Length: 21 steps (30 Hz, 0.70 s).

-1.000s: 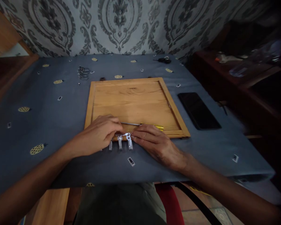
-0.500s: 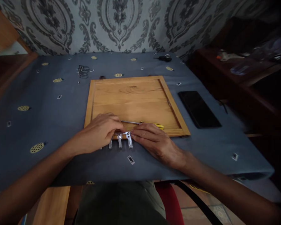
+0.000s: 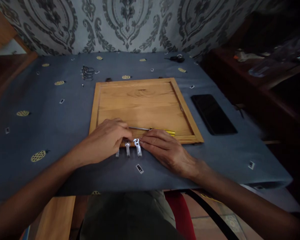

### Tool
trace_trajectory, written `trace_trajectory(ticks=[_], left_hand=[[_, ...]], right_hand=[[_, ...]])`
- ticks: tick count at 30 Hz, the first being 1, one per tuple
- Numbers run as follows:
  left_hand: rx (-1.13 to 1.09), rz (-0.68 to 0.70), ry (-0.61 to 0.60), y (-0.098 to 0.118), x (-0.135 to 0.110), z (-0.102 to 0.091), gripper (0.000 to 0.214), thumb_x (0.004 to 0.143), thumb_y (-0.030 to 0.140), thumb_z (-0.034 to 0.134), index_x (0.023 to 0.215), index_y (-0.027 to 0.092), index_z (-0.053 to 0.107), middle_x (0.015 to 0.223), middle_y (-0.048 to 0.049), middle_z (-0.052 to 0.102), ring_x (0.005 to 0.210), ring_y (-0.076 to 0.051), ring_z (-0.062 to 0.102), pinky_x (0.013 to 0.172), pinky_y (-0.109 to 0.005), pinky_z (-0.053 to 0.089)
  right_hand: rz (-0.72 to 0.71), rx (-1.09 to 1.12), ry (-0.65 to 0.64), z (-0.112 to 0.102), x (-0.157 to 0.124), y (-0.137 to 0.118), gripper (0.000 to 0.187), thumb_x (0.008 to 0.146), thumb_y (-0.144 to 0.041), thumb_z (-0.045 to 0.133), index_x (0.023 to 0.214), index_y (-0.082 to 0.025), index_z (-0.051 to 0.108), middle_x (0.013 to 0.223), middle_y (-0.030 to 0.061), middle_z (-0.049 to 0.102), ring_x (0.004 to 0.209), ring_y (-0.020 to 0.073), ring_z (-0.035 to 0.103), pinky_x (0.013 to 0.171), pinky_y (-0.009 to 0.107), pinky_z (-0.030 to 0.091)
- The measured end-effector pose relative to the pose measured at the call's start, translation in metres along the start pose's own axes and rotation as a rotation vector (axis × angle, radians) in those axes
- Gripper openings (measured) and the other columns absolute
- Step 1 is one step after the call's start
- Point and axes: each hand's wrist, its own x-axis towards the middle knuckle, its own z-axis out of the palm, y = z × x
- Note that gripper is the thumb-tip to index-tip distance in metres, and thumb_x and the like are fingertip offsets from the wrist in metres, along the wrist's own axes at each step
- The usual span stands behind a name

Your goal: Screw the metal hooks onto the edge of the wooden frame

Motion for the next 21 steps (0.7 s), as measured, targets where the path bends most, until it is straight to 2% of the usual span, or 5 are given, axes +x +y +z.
trace_trajectory(ticks=[9,16,21], left_hand=[[-0.011,0.013,0.010,-0.0017,-0.0017,0.0014,0.040,0.083,-0.002,0.045,0.089,0.021,0.078,0.093,-0.0049,0.073,0.089,-0.021,0.064,0.079,-0.035,0.045],[-0.001,0.010,0.010,-0.0018,-0.0013,0.0015,0.040,0.084,0.000,0.045,0.089,0.022,0.078,0.092,-0.0045,0.073,0.088,-0.021,0.064,0.078,-0.035,0.045],[0.003,0.005,0.015,-0.0008,-0.0016,0.0012,0.040,0.083,0.000,0.045,0.088,0.021,0.078,0.092,-0.0043,0.073,0.090,-0.021,0.064,0.080,-0.035,0.046]], right_hand=[[0.008,0.028,-0.002,0.0005,0.0023,-0.0011,0.025,0.106,-0.011,0.047,0.121,-0.009,0.067,0.113,0.0136,0.077,0.110,0.0236,0.067,0.094,0.044,0.063],[0.039,0.033,-0.013,-0.0001,0.0010,-0.0016,0.027,0.105,-0.010,0.050,0.128,-0.014,0.065,0.114,0.0110,0.077,0.110,0.0228,0.068,0.092,0.044,0.064],[0.034,0.037,-0.010,-0.0004,0.0031,-0.0020,0.023,0.104,-0.011,0.051,0.118,-0.009,0.069,0.112,0.0130,0.077,0.111,0.0243,0.067,0.092,0.043,0.064]])
